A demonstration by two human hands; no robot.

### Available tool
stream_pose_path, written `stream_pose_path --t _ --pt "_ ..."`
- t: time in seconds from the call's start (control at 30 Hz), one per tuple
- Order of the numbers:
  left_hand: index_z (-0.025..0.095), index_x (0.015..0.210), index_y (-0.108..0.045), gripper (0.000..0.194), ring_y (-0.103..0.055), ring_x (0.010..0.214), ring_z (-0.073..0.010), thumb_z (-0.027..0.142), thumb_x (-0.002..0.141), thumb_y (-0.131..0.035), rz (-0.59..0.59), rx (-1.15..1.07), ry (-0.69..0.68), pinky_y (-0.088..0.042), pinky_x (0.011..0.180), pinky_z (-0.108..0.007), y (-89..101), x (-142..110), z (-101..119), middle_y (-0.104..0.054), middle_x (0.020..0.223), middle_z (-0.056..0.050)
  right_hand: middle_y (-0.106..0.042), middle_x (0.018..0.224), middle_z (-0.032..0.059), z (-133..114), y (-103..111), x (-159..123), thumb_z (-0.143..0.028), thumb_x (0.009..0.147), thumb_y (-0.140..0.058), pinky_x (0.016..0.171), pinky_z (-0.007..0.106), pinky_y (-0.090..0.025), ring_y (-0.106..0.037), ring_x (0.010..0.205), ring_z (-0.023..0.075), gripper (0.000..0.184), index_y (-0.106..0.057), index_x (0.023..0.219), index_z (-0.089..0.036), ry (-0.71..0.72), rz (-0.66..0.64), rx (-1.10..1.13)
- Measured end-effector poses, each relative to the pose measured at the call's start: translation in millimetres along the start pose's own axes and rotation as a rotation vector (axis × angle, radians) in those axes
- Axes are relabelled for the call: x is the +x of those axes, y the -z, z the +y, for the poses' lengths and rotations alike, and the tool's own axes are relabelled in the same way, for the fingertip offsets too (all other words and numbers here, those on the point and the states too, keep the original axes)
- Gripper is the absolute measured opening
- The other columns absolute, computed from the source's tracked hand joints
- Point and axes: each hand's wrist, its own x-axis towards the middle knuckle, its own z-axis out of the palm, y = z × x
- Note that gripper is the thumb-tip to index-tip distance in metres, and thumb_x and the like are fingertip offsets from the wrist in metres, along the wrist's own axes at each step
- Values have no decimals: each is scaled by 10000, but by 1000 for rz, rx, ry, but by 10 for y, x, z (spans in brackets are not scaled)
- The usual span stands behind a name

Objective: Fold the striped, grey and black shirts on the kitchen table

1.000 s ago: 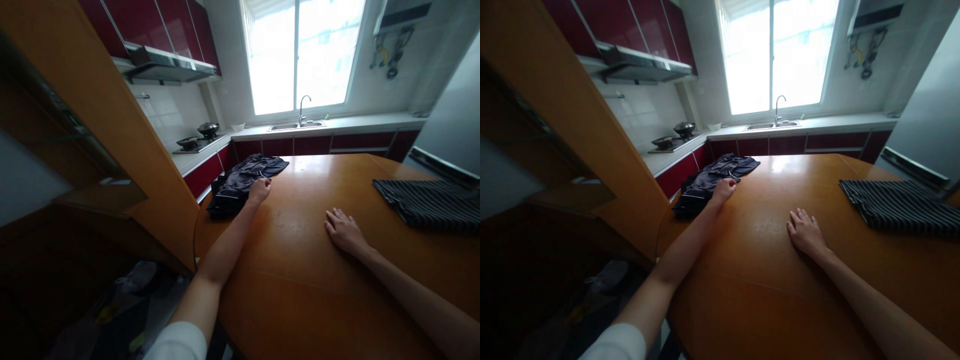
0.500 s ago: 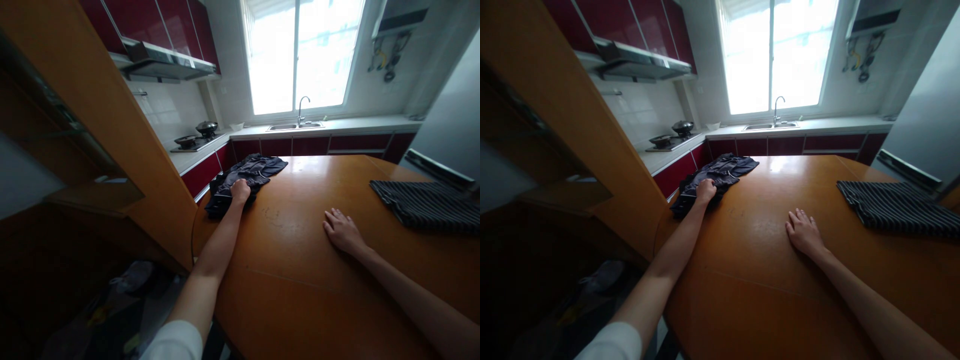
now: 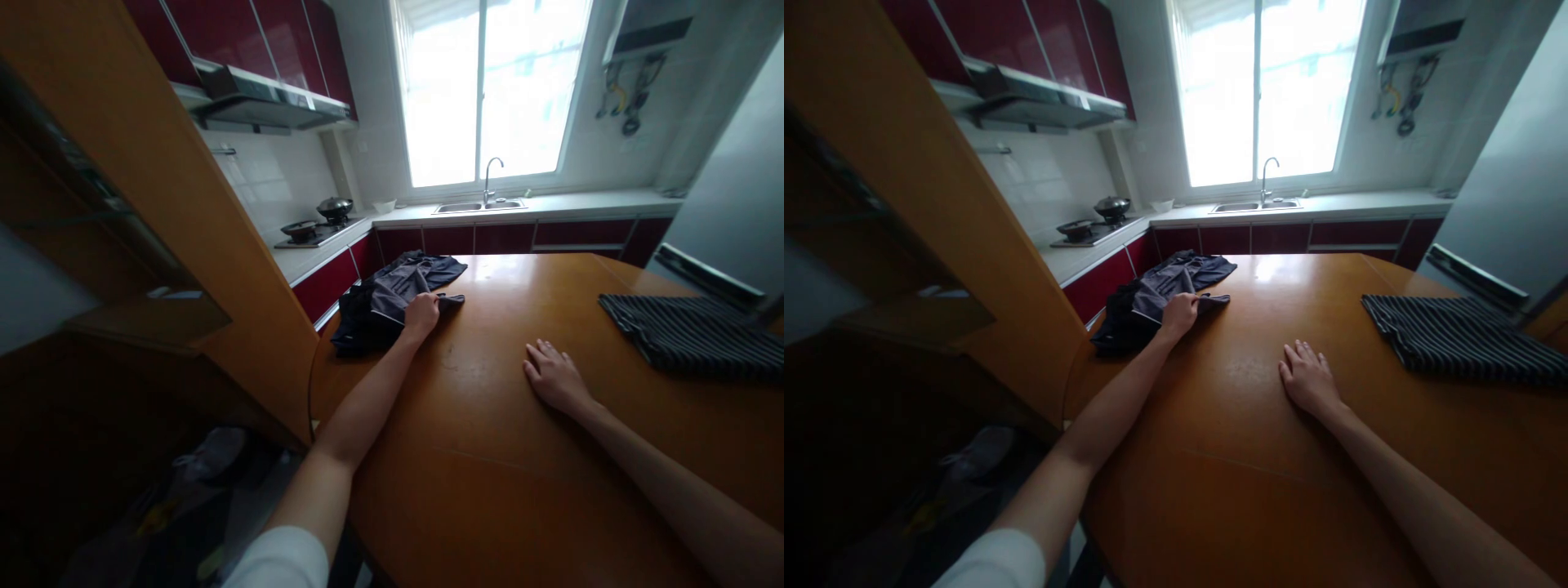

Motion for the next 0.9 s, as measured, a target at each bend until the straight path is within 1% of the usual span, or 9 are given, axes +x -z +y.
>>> stream_pose_path --t 0.17,0.33,0.47,0.57,0.63,0.67,0.73,0.8,0.9 --pt "210 1028 -760 332 -687 1031 -228 281 1043 -436 -73 -38 -182 -510 905 -314 -227 -310 396 -723 1103 -112 -408 1584 185 -3 9 4 -410 1005 -324 1190 521 -275 -341 1484 309 571 -521 1454 -116 5 5 -7" --pt "219 1010 -759 338 -705 960 -214 272 1050 -428 -113 -91 -341 -524 844 -294 -355 -588 641 -719 1053 -90 -420 1577 183 -16 -8 1 -402 990 -357 1191 526 -270 -349 1478 310 571 -499 1465 -119 -6 33 37" --pt "233 1053 -757 318 -705 941 -183 273 1049 -442 -166 -227 -600 -516 827 -253 -448 -805 805 -727 1047 -65 -490 1522 190 -25 19 23 -378 996 -335 1180 507 -297 -426 1426 306 579 -437 1499 -109 -44 113 158" --pt "235 1031 -765 280 -704 934 -182 266 1025 -487 -258 -265 -826 -504 810 -238 -480 -935 926 -740 1031 -52 -561 1436 202 -7 72 61 -417 1023 -252 1124 459 -383 -508 1342 301 584 -472 1465 -104 -77 232 310" --pt "230 989 -774 278 -702 918 -185 310 1017 -510 -318 -285 -906 -495 799 -233 -441 -941 980 -750 996 -54 -584 1395 202 6 103 80 -462 1028 -243 1106 445 -405 -517 1318 302 598 -521 1416 -102 -52 297 380" --pt "222 954 -778 304 -700 890 -184 349 1019 -509 -332 -298 -895 -492 787 -233 -399 -906 987 -755 963 -57 -593 1378 198 7 114 84 -477 1028 -252 1107 446 -404 -518 1311 303 598 -543 1392 -104 -24 310 400" --pt "205 898 -776 390 -693 833 -184 419 1029 -477 -303 -302 -764 -490 773 -239 -274 -757 942 -755 903 -64 -609 1350 183 -3 126 76 -487 1030 -267 1108 444 -402 -528 1287 297 580 -581 1352 -120 35 306 418" --pt "199 938 -770 419 -690 867 -195 430 1042 -436 -196 -245 -525 -494 812 -257 -118 -531 794 -753 933 -75 -612 1346 165 -28 132 54 -487 1035 -278 1100 441 -407 -532 1273 289 554 -605 1329 -150 58 285 409" --pt "251 1193 -709 296 -639 1139 -220 369 1012 -506 -89 -19 -106 -468 975 -277 88 -179 391 -698 1227 -80 -606 1352 152 -75 147 16 -480 1038 -294 1078 442 -414 -528 1262 291 521 -623 1306 -178 14 256 348"
